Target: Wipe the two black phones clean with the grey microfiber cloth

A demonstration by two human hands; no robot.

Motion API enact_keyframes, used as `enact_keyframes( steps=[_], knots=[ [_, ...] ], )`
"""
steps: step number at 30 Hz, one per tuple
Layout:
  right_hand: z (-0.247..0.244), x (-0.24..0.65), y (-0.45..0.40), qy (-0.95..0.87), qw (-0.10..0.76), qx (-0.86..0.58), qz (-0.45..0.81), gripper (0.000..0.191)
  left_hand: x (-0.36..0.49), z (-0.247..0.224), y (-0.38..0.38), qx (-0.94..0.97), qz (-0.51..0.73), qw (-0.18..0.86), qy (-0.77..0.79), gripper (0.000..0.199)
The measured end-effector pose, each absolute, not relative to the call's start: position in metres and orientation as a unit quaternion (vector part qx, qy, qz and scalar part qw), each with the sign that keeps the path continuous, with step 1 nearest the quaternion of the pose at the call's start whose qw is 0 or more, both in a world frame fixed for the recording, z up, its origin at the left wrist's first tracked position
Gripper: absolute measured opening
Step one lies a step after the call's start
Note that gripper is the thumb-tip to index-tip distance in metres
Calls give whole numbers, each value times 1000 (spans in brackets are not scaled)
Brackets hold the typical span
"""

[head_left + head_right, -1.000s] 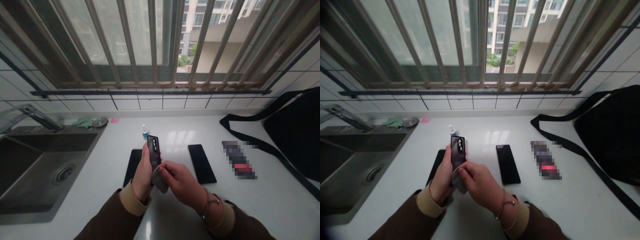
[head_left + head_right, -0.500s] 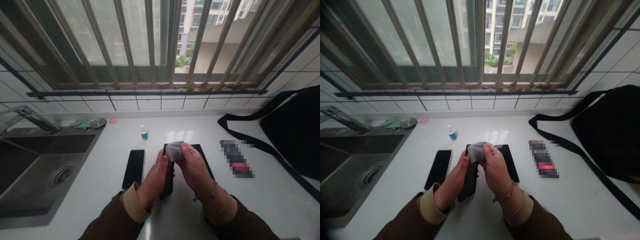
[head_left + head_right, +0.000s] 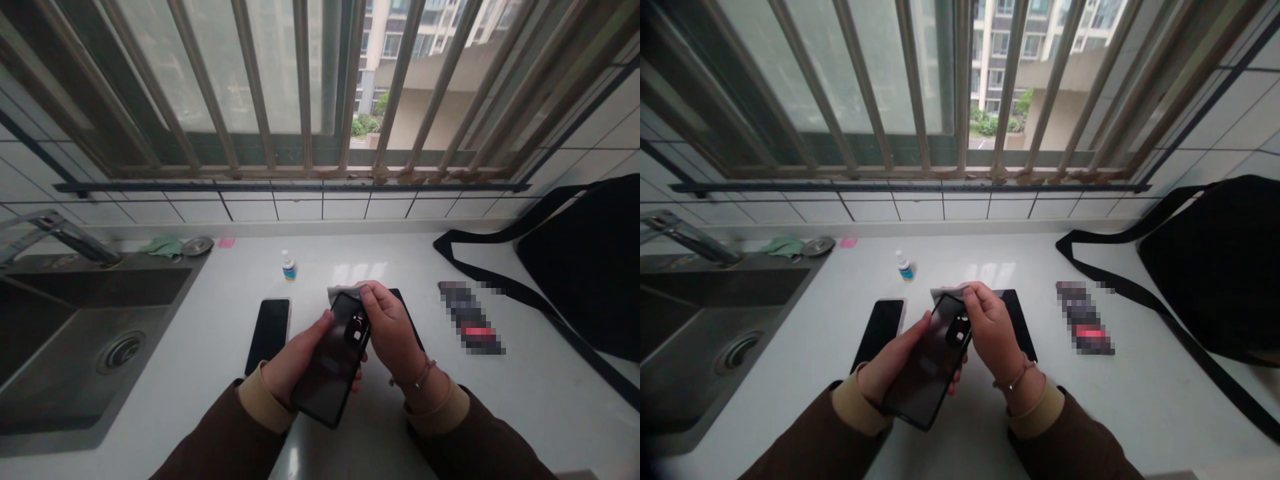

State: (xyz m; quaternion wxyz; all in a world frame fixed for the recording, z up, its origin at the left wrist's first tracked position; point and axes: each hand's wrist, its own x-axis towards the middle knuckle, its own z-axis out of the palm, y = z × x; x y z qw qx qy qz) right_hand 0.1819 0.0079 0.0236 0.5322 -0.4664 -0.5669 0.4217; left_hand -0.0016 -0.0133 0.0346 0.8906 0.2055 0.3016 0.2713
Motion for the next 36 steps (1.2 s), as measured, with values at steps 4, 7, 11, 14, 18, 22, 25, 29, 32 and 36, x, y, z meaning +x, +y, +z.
enact_keyframes(
  steps=[4,7,11,14,18,22,25,29,32,36],
  knots=[
    [16,186,12,-547,547,-509,378,43,-6,37,-5,187,331,880,284,67],
    [17,187,12,-529,567,-549,312,41,-7,39,-1,178,380,857,300,67],
    [22,181,6,-574,567,-533,256,33,-1,37,-1,178,401,835,333,62],
    [21,173,1,-644,537,-462,289,29,2,34,0,159,433,810,361,55],
    [18,166,-4,-682,506,-400,346,29,1,28,6,116,503,768,378,50],
    [20,166,-7,-692,497,-357,383,28,-1,24,12,121,545,716,419,47],
    [23,166,-12,-702,508,-324,379,26,-3,20,13,189,603,617,469,31],
    [22,162,-19,-761,497,-270,318,27,-1,13,9,235,607,567,504,36],
    [21,160,-22,-800,477,-223,288,31,2,11,6,214,576,638,465,52],
    [25,156,-23,-832,440,-177,287,26,3,20,7,135,479,734,462,54]
  ],
)
